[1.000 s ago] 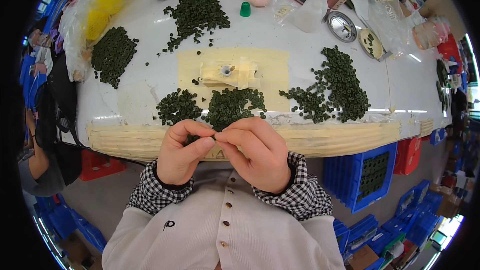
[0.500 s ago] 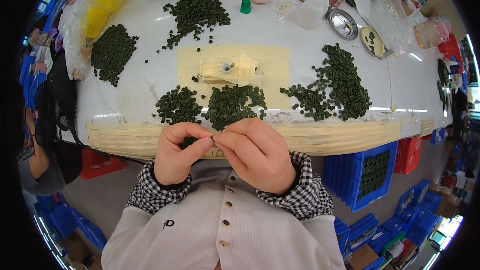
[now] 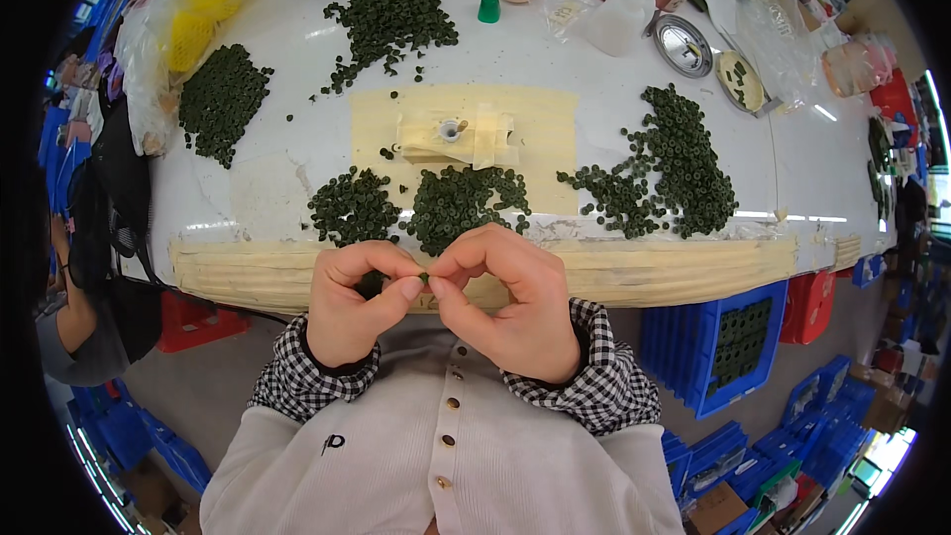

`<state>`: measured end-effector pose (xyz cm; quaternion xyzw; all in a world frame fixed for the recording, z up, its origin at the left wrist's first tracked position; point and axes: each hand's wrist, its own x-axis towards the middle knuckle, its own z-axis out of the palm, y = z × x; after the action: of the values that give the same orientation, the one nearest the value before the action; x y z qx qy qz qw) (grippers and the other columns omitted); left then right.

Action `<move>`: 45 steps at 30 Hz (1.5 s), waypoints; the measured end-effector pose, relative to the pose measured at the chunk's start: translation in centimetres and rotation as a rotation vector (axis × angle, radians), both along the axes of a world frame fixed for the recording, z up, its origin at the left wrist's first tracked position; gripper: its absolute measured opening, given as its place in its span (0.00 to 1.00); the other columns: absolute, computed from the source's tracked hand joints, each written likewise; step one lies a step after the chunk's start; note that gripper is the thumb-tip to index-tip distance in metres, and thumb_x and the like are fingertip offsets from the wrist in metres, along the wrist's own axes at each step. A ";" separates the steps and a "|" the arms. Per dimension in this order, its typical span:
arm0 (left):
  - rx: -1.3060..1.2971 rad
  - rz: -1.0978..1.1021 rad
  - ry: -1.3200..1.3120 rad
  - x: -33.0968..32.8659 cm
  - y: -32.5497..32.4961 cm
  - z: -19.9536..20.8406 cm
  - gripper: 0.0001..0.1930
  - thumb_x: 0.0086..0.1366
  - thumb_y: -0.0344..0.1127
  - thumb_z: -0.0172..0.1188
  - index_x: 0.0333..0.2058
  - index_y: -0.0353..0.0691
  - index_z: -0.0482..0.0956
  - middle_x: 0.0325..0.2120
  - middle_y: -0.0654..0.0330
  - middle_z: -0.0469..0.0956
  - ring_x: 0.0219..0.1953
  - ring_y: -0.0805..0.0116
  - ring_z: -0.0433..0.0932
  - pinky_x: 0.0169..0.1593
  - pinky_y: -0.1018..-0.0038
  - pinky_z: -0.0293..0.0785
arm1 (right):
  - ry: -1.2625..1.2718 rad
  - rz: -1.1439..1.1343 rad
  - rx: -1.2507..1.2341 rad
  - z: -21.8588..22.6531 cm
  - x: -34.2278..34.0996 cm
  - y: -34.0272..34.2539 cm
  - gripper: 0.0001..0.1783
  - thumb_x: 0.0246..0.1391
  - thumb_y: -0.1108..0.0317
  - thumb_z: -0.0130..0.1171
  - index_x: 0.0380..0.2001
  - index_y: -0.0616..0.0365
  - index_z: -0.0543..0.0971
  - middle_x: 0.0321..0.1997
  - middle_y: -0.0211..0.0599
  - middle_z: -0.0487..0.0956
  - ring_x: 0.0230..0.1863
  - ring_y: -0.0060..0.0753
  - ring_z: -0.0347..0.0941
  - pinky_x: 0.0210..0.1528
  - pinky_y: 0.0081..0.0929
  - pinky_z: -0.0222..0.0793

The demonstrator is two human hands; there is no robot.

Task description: Assembling small artificial plant components on a factory workbench.

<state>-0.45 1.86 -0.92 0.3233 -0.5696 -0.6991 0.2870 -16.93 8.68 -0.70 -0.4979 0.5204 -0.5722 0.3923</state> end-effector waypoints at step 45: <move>0.778 -0.031 0.333 -0.1 -0.7 1.2 0.13 0.71 0.38 0.42 0.41 0.35 0.71 0.25 0.65 0.70 0.20 0.82 0.63 0.23 0.85 0.60 | 0.121 -0.123 0.088 -0.4 -1.8 -0.4 0.08 0.45 0.80 0.60 0.32 0.62 0.80 0.28 0.32 0.79 0.28 0.19 0.71 0.33 0.17 0.67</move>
<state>-0.52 1.20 0.29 0.2814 -0.2137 -0.9090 0.2210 -18.68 8.32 -1.08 -0.4809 0.5975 -0.5406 0.3457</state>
